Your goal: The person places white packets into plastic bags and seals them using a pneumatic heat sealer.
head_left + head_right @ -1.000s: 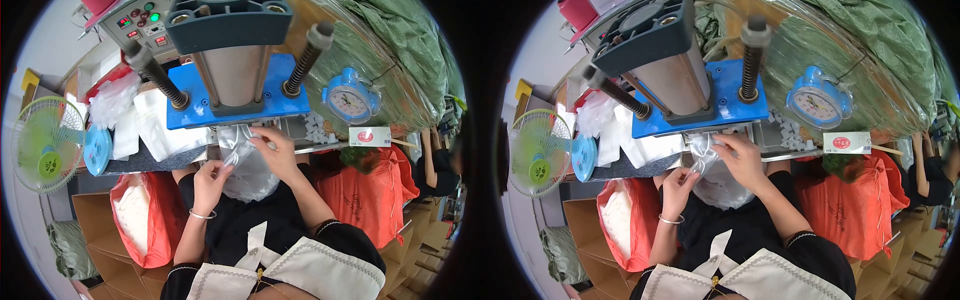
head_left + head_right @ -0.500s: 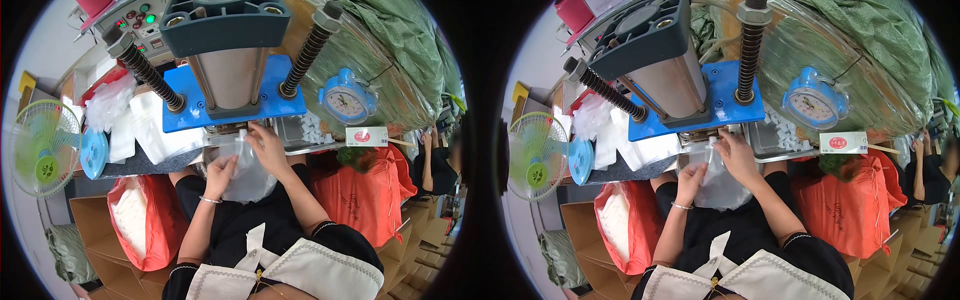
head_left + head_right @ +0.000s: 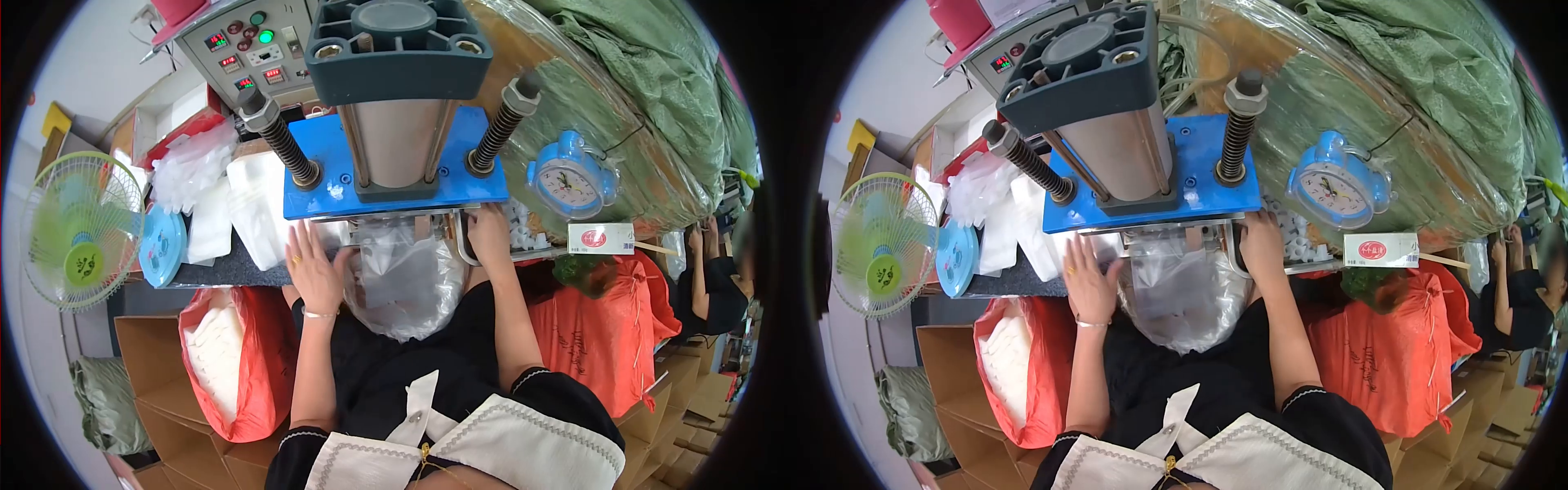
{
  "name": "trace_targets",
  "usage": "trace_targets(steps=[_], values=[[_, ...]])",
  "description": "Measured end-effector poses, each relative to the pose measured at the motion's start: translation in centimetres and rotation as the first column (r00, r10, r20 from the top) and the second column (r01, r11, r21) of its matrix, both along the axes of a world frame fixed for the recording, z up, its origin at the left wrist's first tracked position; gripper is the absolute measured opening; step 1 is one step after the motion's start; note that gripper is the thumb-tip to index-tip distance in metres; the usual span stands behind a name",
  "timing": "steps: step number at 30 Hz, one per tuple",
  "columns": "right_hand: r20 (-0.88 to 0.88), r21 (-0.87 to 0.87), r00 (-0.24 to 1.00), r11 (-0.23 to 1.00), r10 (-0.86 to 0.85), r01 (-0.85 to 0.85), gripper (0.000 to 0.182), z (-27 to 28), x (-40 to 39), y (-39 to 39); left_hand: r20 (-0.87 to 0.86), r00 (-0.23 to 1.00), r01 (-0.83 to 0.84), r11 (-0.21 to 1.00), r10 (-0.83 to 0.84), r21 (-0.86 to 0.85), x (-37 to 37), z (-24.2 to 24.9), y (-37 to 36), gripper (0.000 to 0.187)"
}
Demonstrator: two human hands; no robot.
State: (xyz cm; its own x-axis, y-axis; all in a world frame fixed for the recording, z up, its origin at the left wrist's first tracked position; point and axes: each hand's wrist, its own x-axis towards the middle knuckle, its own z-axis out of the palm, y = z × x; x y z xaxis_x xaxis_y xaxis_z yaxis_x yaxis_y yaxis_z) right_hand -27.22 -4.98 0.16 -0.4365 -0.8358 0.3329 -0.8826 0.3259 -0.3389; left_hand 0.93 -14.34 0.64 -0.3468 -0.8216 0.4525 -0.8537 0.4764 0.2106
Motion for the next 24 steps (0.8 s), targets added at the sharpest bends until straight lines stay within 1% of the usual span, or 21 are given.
trace_targets(steps=[1, 2, 3, 4, 5, 6, 7, 8, 9, 10, 11, 12, 13, 14, 16, 17, 18, 20, 21, 22, 24], values=[[0.072, -0.056, 0.997, 0.998, -0.037, 0.041, 0.024, 0.1, 0.0, -0.1, 0.118, 0.991, 0.070, 0.998, -0.068, -0.010, 0.7, -1.1, 0.4, 0.060], [0.143, -0.110, 0.987, 0.990, -0.071, 0.087, 0.022, 0.4, -0.2, -0.2, 0.080, 0.993, 0.091, 0.996, -0.090, -0.008, 1.1, -2.2, 1.3, 0.044], [0.145, -0.116, 0.987, 0.989, -0.077, 0.094, 0.022, 0.8, -0.3, -0.2, 0.026, 0.993, 0.115, 0.993, -0.116, 0.036, 2.0, -2.2, 1.8, 0.037], [0.338, -0.209, 0.940, 0.972, -0.035, 0.112, 0.019, 1.1, -0.1, 0.2, -0.025, 0.990, 0.140, 0.986, -0.138, 0.092, 2.7, -1.4, 2.2, 0.030], [0.515, -0.286, 0.857, 0.947, 0.024, 0.145, 0.017, 1.3, 0.4, 1.0, -0.065, 0.994, 0.095, 0.992, -0.090, 0.078, 3.1, -0.6, 2.3, 0.014], [0.518, -0.273, 0.855, 0.952, 0.021, 0.141, 0.017, 1.3, 1.1, 1.6, -0.133, 0.990, 0.074, 0.980, -0.050, 0.183, 3.4, 1.4, 2.3, 0.008], [0.727, -0.281, 0.680, 0.945, 0.094, 0.170, 0.016, 1.3, 2.2, 2.0, -0.233, 0.971, 0.104, 0.961, -0.042, 0.258, 3.2, 3.6, 2.5, 0.009], [0.878, -0.278, 0.449, 0.939, 0.164, 0.201, 0.014, 1.4, 3.6, 2.3, -0.328, 0.944, 0.139, 0.935, -0.026, 0.327, 2.8, 5.6, 2.9, 0.011], [0.833, -0.312, 0.503, 0.946, 0.231, 0.082, 0.012, 2.8, 5.3, 2.3, -0.340, 0.937, 0.205, 0.908, -0.074, 0.366, 2.5, 7.1, 3.4, 0.012], [0.781, -0.338, 0.547, 0.941, 0.302, -0.037, 0.011, 4.5, 6.8, 2.2, -0.516, 0.856, 0.312, 0.837, -0.042, 0.450, 1.9, 6.8, 4.2, 0.012], [0.782, -0.333, 0.547, 0.942, 0.297, -0.035, 0.011, 5.7, 7.4, 1.9, -0.501, 0.861, 0.353, 0.807, -0.083, 0.473, 1.4, 6.5, 4.7, 0.013], [0.636, -0.374, 0.643, 0.899, 0.427, -0.228, 0.011, 6.7, 7.5, 1.4, -0.488, 0.863, 0.395, 0.773, -0.128, 0.497, 0.8, 6.2, 5.2, 0.015], [0.466, -0.370, 0.690, 0.830, 0.554, -0.417, 0.012, 7.3, 7.4, 1.0, -0.525, 0.848, 0.410, 0.712, -0.068, 0.570, 0.2, 6.1, 5.5, 0.018], [0.468, -0.366, 0.695, 0.836, 0.546, -0.410, 0.012, 7.7, 7.1, 0.6, -0.526, 0.848, 0.417, 0.705, -0.073, 0.574, -0.1, 5.5, 5.6, 0.018], [0.287, -0.111, 0.720, 0.768, 0.632, -0.630, 0.013, 8.2, 6.5, -0.1, -0.578, 0.810, 0.445, 0.541, 0.096, 0.713, -0.7, 3.4, 5.7, 0.019], [0.358, -0.135, 0.688, 0.764, 0.632, -0.631, 0.014, 7.3, 6.5, -0.5, -0.568, 0.820, 0.441, 0.557, 0.068, 0.704, -0.8, 2.5, 5.7, 0.020], [0.354, -0.135, 0.685, 0.760, 0.636, -0.636, 0.014, 6.6, 6.8, -0.8, -0.570, 0.818, 0.439, 0.561, 0.072, 0.701, -1.3, 2.0, 5.8, 0.020], [0.650, -0.215, 0.578, 0.849, 0.494, -0.483, 0.017, 5.1, 7.4, -1.2, -0.688, 0.695, 0.498, 0.550, 0.208, 0.670, -2.5, 1.4, 6.1, 0.023], [0.667, -0.224, 0.570, 0.859, 0.479, -0.460, 0.019, 4.4, 7.5, -1.3, -0.659, 0.720, 0.501, 0.495, 0.217, 0.710, -2.5, 1.5, 5.9, 0.022], [0.668, -0.223, 0.570, 0.860, 0.478, -0.459, 0.019, 3.4, 7.4, -1.3, -0.658, 0.721, 0.501, 0.494, 0.217, 0.711, -2.6, 1.2, 5.7, 0.022], [0.781, -0.264, 0.470, 0.900, 0.411, -0.348, 0.022, 2.1, 7.1, -1.2, -0.653, 0.695, 0.584, 0.294, 0.301, 0.757, -2.6, -0.1, 5.2, 0.022]])
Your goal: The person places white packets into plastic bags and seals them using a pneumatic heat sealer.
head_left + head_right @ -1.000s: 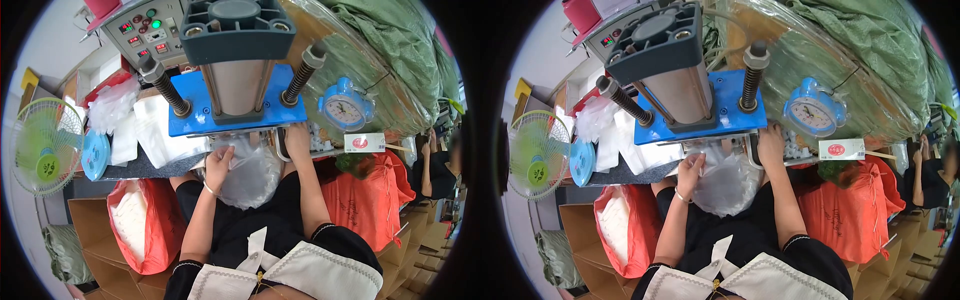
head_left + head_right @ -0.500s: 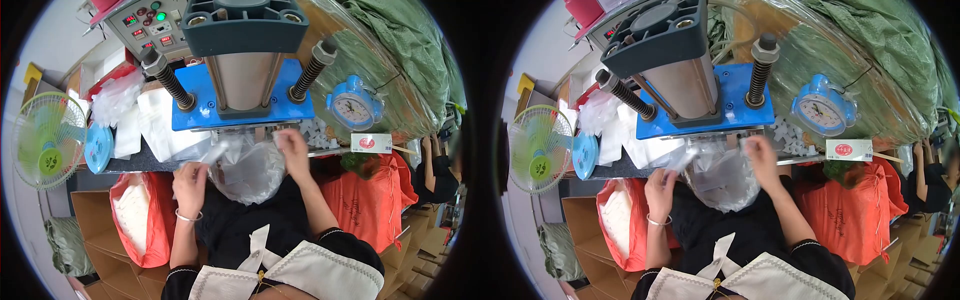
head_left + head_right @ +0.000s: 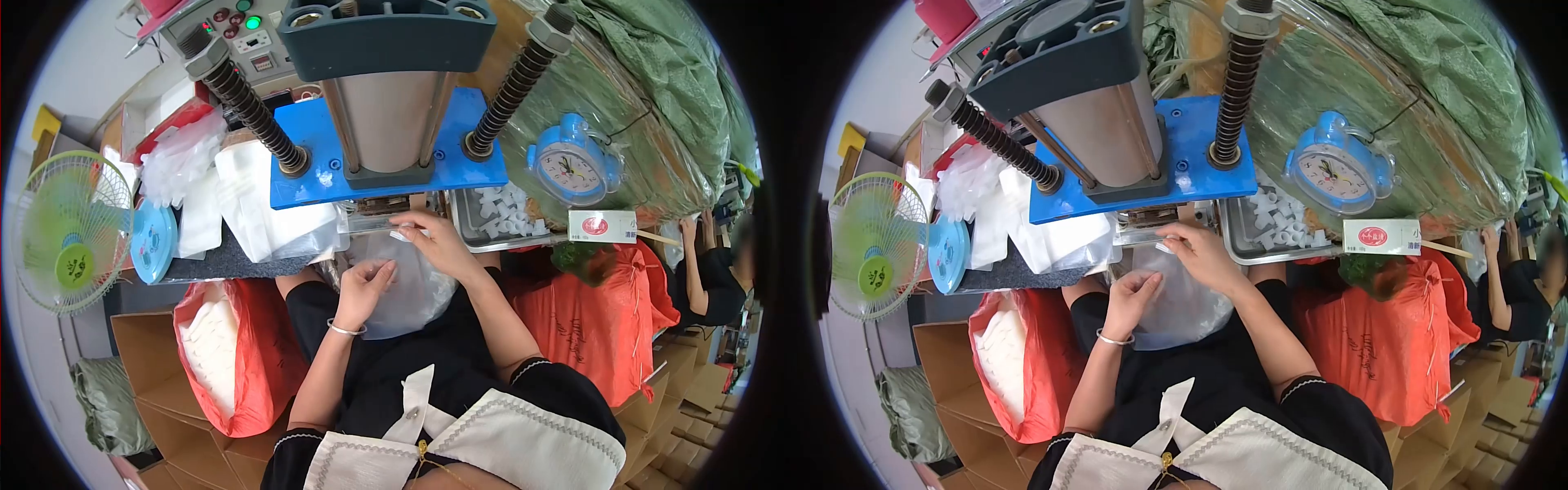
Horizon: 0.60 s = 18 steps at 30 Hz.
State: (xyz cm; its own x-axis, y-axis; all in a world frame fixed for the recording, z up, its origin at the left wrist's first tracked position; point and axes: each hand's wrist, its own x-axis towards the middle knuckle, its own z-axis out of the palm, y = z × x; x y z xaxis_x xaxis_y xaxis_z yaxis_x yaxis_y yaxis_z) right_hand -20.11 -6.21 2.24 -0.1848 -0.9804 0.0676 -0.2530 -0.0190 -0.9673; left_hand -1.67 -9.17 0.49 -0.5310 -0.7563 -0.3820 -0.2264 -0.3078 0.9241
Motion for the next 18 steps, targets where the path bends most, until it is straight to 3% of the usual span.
trace_targets(steps=[4, 6, 7, 10, 12, 14, 16, 17, 18], values=[[0.081, 0.063, 0.986, 0.988, -0.145, 0.140, 0.024, 1.4, -1.5, 0.6, 0.016, 1.000, -0.023, 0.988, 0.026, -0.151, -0.2, -1.9, -0.1, 0.020], [-0.202, 0.128, 0.979, 0.991, -0.022, 0.049, 0.024, 2.7, -2.4, 0.7, -0.010, 0.999, -0.043, 0.996, 0.042, -0.075, -0.1, -1.7, 0.1, 0.019], [-0.202, 0.128, 0.979, 0.991, -0.022, 0.048, 0.024, 2.2, -2.3, 0.7, -0.010, 0.999, -0.043, 0.996, 0.042, -0.075, -0.3, -1.6, 0.2, 0.019], [-0.168, -0.006, 0.986, 1.000, 0.001, -0.002, 0.025, -0.1, -0.8, 0.2, -0.045, 0.997, -0.063, 0.997, 0.062, -0.040, -0.6, -1.4, 0.6, 0.018], [0.089, 0.027, 0.983, 0.987, -0.162, 0.160, 0.026, -0.9, 0.3, 0.2, 0.002, 0.997, -0.079, 0.992, 0.079, -0.098, -0.7, -1.5, 0.5, 0.022], [0.084, 0.037, 0.980, 0.983, -0.183, 0.180, 0.025, -1.0, 0.2, 0.5, -0.031, 0.998, -0.053, 0.997, 0.051, -0.055, -0.4, -1.5, 0.0, 0.018], [-0.279, -0.070, 0.922, 0.963, -0.269, 0.259, 0.020, 0.3, 0.0, 1.0, -0.069, 0.997, -0.022, 1.000, 0.021, -0.006, -0.4, -1.5, -0.7, 0.015], [-0.359, -0.182, 0.871, 0.940, -0.337, 0.288, 0.018, 1.2, -0.2, 1.1, -0.091, 0.993, -0.074, 0.997, 0.072, -0.011, -0.6, -1.5, -1.5, 0.016], [-0.360, -0.180, 0.872, 0.942, -0.332, 0.284, 0.018, 1.2, -0.8, 1.2, -0.113, 0.985, -0.131, 0.991, 0.129, -0.013, -0.8, -1.4, -2.2, 0.018]])
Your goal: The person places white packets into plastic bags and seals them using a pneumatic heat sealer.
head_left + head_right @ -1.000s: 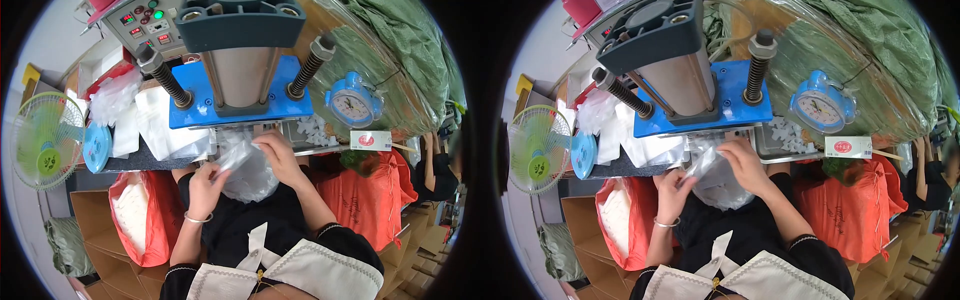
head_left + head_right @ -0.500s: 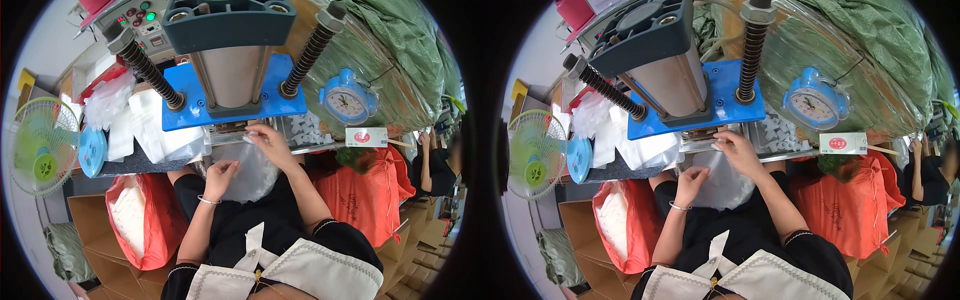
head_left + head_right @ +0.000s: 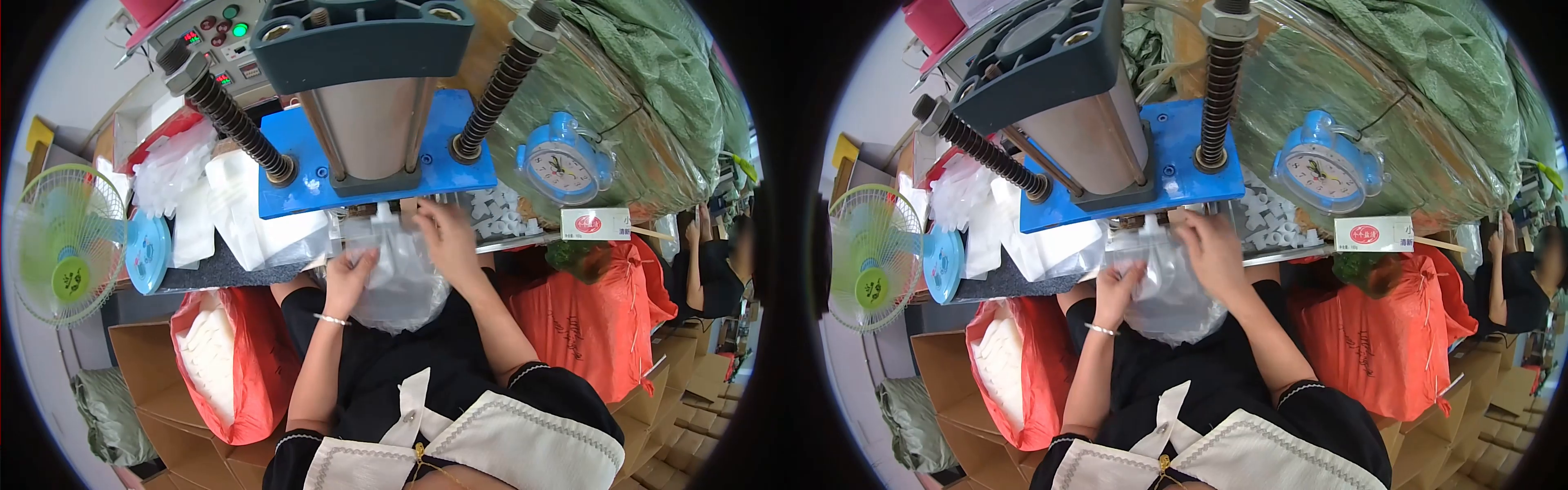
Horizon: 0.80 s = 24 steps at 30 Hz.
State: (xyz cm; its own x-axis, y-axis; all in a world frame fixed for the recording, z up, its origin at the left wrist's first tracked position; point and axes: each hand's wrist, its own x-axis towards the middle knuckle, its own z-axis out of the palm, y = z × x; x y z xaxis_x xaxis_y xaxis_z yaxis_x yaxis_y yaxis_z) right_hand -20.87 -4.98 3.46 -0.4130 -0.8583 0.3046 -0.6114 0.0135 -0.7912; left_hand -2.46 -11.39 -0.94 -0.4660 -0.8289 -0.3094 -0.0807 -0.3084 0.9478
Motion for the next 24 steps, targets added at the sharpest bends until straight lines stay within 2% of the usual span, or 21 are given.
trace_targets(steps=[2, 3, 5, 8, 9, 10, 11, 12, 14, 16, 17, 18, 20, 21, 22, 23, 24], values=[[-0.244, -0.024, 0.953, 0.983, -0.180, 0.179, 0.018, 0.2, -1.9, 0.3, 0.041, 0.999, -0.009, 1.000, 0.010, -0.011, -1.0, 1.0, -1.7, 0.019], [-0.248, -0.026, 0.953, 0.984, -0.177, 0.176, 0.018, 0.1, -3.2, 0.2, 0.080, 0.997, -0.009, 1.000, 0.011, -0.025, -1.3, 1.4, -2.1, 0.021], [-0.582, 0.093, 0.783, 0.938, -0.220, 0.333, 0.017, -0.7, -5.8, -0.2, 0.053, 0.999, -0.003, 0.999, 0.006, -0.049, -1.5, 0.3, -2.2, 0.022], [-0.652, 0.091, 0.732, 0.938, -0.197, 0.334, 0.020, -2.1, -6.3, -0.5, 0.061, 0.998, 0.020, 0.998, -0.016, -0.063, -0.9, 0.5, -2.3, 0.026], [-0.695, 0.103, 0.706, 0.953, -0.135, 0.284, 0.024, -3.8, -6.4, -0.5, 0.292, 0.957, 0.084, 0.959, -0.001, -0.272, -0.2, 1.0, -2.4, 0.026], [-0.693, 0.101, 0.708, 0.956, -0.132, 0.277, 0.024, -3.8, -6.5, -0.7, 0.501, 0.863, 0.191, 0.875, 0.066, -0.444, 0.3, 2.3, -2.3, 0.028], [-0.648, 0.121, 0.746, 0.946, -0.153, 0.299, 0.025, -3.9, -6.4, -0.8, 0.500, 0.829, 0.112, 0.801, 0.251, -0.588, 0.9, 3.9, -1.5, 0.034], [-0.598, 0.145, 0.782, 0.936, -0.176, 0.321, 0.026, -4.0, -6.3, -0.8, 0.581, 0.704, 0.197, 0.674, 0.407, -0.711, 1.9, 4.9, -1.3, 0.053], [-0.569, 0.169, 0.796, 0.918, -0.207, 0.359, 0.027, -3.2, -6.1, -0.5, 0.538, 0.647, 0.375, 0.389, 0.540, -0.842, 3.8, 2.6, -1.8, 0.063], [-0.593, 0.201, 0.786, 0.913, -0.174, 0.354, 0.028, -2.8, -6.2, -0.2, 0.687, 0.605, 0.527, 0.445, 0.403, -0.724, 5.1, 0.4, -0.9, 0.067], [-0.596, 0.209, 0.786, 0.914, -0.164, 0.349, 0.030, -3.0, -6.5, -0.2, 0.624, 0.624, 0.503, 0.369, 0.471, -0.781, 5.4, 0.0, -0.4, 0.050], [-0.592, 0.213, 0.788, 0.911, -0.168, 0.354, 0.030, -3.3, -6.8, -0.2, 0.628, 0.623, 0.510, 0.368, 0.465, -0.778, 5.7, 0.3, -0.6, 0.050], [-0.476, 0.218, 0.858, 0.919, -0.193, 0.328, 0.025, -3.6, -7.4, -0.2, 0.612, 0.674, 0.401, 0.491, 0.414, -0.773, 6.5, 1.0, -1.2, 0.028], [-0.478, 0.219, 0.858, 0.921, -0.187, 0.322, 0.025, -3.3, -7.2, 0.0, 0.514, 0.727, 0.314, 0.445, 0.456, -0.839, 6.3, 2.1, -1.8, 0.008], [-0.188, 0.212, 0.938, 0.920, -0.292, 0.329, 0.023, -2.7, -6.8, 0.4, 0.494, 0.768, 0.242, 0.529, 0.408, -0.813, 6.4, 3.6, -1.9, 0.007], [0.124, 0.210, 0.922, 0.917, -0.368, 0.338, 0.022, -2.3, -6.4, 0.8, 0.498, 0.770, 0.201, 0.589, 0.399, -0.783, 6.7, 5.6, -1.6, 0.009], [0.123, 0.214, 0.922, 0.917, -0.367, 0.336, 0.022, -2.1, -5.8, 1.3, 0.505, 0.772, 0.163, 0.648, 0.385, -0.744, 6.9, 7.2, -1.3, 0.011]])
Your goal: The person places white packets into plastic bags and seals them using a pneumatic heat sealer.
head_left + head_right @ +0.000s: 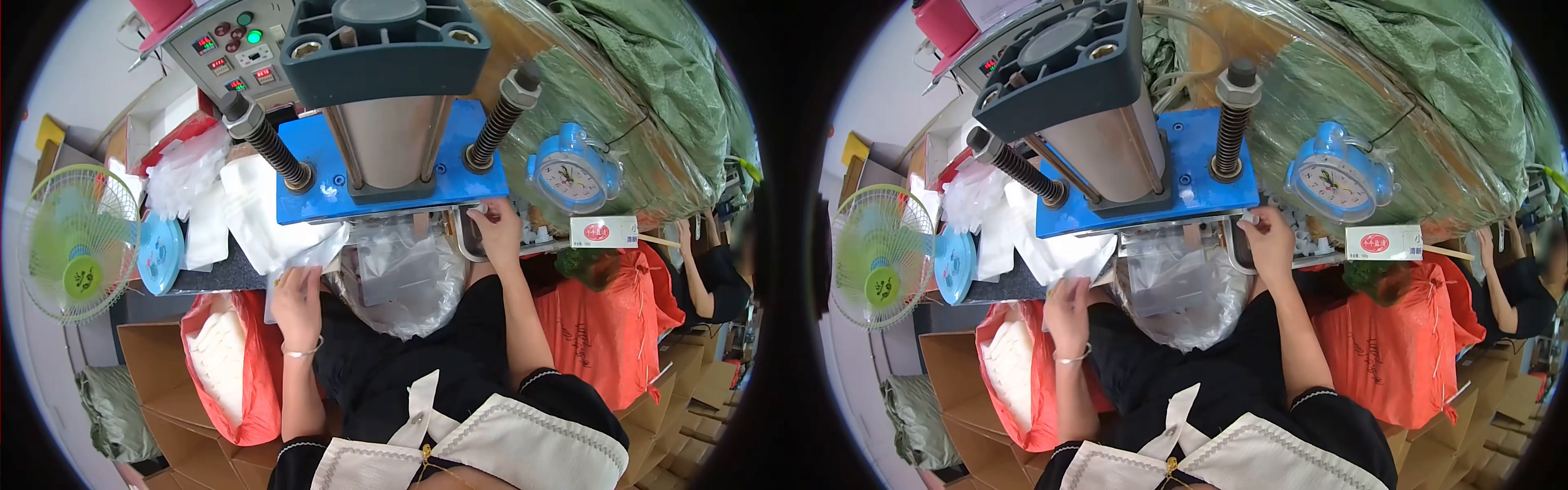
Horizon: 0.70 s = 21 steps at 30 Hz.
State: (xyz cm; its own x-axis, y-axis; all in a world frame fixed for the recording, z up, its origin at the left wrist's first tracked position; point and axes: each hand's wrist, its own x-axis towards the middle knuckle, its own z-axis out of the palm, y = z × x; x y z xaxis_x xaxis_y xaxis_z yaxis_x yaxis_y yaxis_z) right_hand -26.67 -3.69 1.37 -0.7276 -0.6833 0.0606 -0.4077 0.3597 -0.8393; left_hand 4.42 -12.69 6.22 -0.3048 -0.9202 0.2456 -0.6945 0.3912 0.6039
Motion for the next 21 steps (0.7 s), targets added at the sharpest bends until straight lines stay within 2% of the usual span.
trace_targets(steps=[2, 3, 4, 6, 7, 8, 9, 10, 12, 14, 16, 17, 18, 19, 20, 21], values=[[0.294, -0.281, 0.953, 0.959, 0.069, 0.018, 0.023, 0.3, 1.8, 1.2, -0.263, 0.964, 0.043, 0.970, 0.023, 0.241, -0.3, 1.1, 1.4, 0.013], [0.389, -0.384, 0.899, 0.923, 0.198, -0.037, 0.025, 0.7, 3.2, 1.4, -0.285, 0.958, 0.111, 0.960, -0.035, 0.256, -1.2, 1.7, 2.2, 0.014], [0.372, -0.294, 0.888, 0.942, 0.269, -0.162, 0.027, 2.1, 4.5, 1.6, -0.307, 0.947, 0.180, 0.947, -0.093, 0.268, -2.2, 1.9, 2.9, 0.017], [0.310, -0.390, 0.840, 0.866, 0.444, -0.314, 0.026, 3.7, 6.4, 0.8, -0.231, 0.958, 0.240, 0.912, -0.168, 0.331, -3.7, 0.0, 3.6, 0.020], [0.311, -0.387, 0.844, 0.869, 0.437, -0.308, 0.026, 4.3, 6.4, 0.3, -0.284, 0.952, 0.232, 0.879, -0.117, 0.416, -4.4, -1.2, 3.8, 0.020], [0.073, -0.297, 0.862, 0.836, 0.502, -0.462, 0.025, 4.8, 5.9, -0.4, -0.285, 0.950, 0.241, 0.875, -0.125, 0.419, -4.9, -2.0, 3.9, 0.020], [-0.162, -0.168, 0.809, 0.792, 0.565, -0.587, 0.025, 5.1, 5.8, -0.9, -0.382, 0.923, 0.262, 0.801, -0.046, 0.538, -5.4, -2.6, 3.8, 0.021], [-0.164, -0.166, 0.810, 0.794, 0.563, -0.585, 0.025, 4.7, 6.1, -1.1, -0.461, 0.886, 0.292, 0.711, 0.050, 0.639, -5.8, -3.2, 3.9, 0.022], [0.143, -0.253, 0.802, 0.805, 0.580, -0.537, 0.024, 2.8, 6.9, -2.1, -0.500, 0.866, 0.318, 0.745, 0.022, 0.586, -6.4, -4.0, 4.0, 0.025], [0.181, -0.264, 0.825, 0.834, 0.536, -0.484, 0.025, 1.4, 7.5, -2.4, -0.498, 0.867, 0.328, 0.733, 0.017, 0.596, -6.9, -4.3, 3.8, 0.023], [0.160, -0.158, 0.885, 0.896, 0.438, -0.415, 0.027, 1.1, 7.4, -2.2, -0.540, 0.839, 0.352, 0.692, 0.066, 0.630, -7.0, -5.5, 3.1, 0.024], [-0.008, -0.113, 0.920, 0.913, 0.393, -0.391, 0.024, 1.0, 7.1, -1.9, -0.524, 0.850, 0.361, 0.673, 0.046, 0.646, -6.8, -6.2, 2.4, 0.024], [-0.008, -0.114, 0.922, 0.915, 0.388, -0.387, 0.024, 1.2, 6.5, -1.8, -0.508, 0.861, 0.370, 0.653, 0.025, 0.661, -6.7, -6.6, 1.6, 0.024], [-0.171, -0.107, 0.947, 0.951, 0.270, -0.290, 0.020, 1.6, 5.8, -1.6, -0.569, 0.819, 0.421, 0.598, 0.071, 0.682, -6.8, -6.6, 0.7, 0.026], [-0.330, -0.115, 0.932, 0.974, 0.148, -0.196, 0.017, 1.8, 5.1, -1.6, -0.569, 0.819, 0.421, 0.597, 0.074, 0.683, -7.4, -6.8, 0.0, 0.026], [-0.332, -0.114, 0.931, 0.973, 0.152, -0.199, 0.017, 1.7, 3.9, -1.7, -0.558, 0.823, 0.374, 0.641, 0.103, 0.670, -8.1, -7.1, -0.8, 0.027]])
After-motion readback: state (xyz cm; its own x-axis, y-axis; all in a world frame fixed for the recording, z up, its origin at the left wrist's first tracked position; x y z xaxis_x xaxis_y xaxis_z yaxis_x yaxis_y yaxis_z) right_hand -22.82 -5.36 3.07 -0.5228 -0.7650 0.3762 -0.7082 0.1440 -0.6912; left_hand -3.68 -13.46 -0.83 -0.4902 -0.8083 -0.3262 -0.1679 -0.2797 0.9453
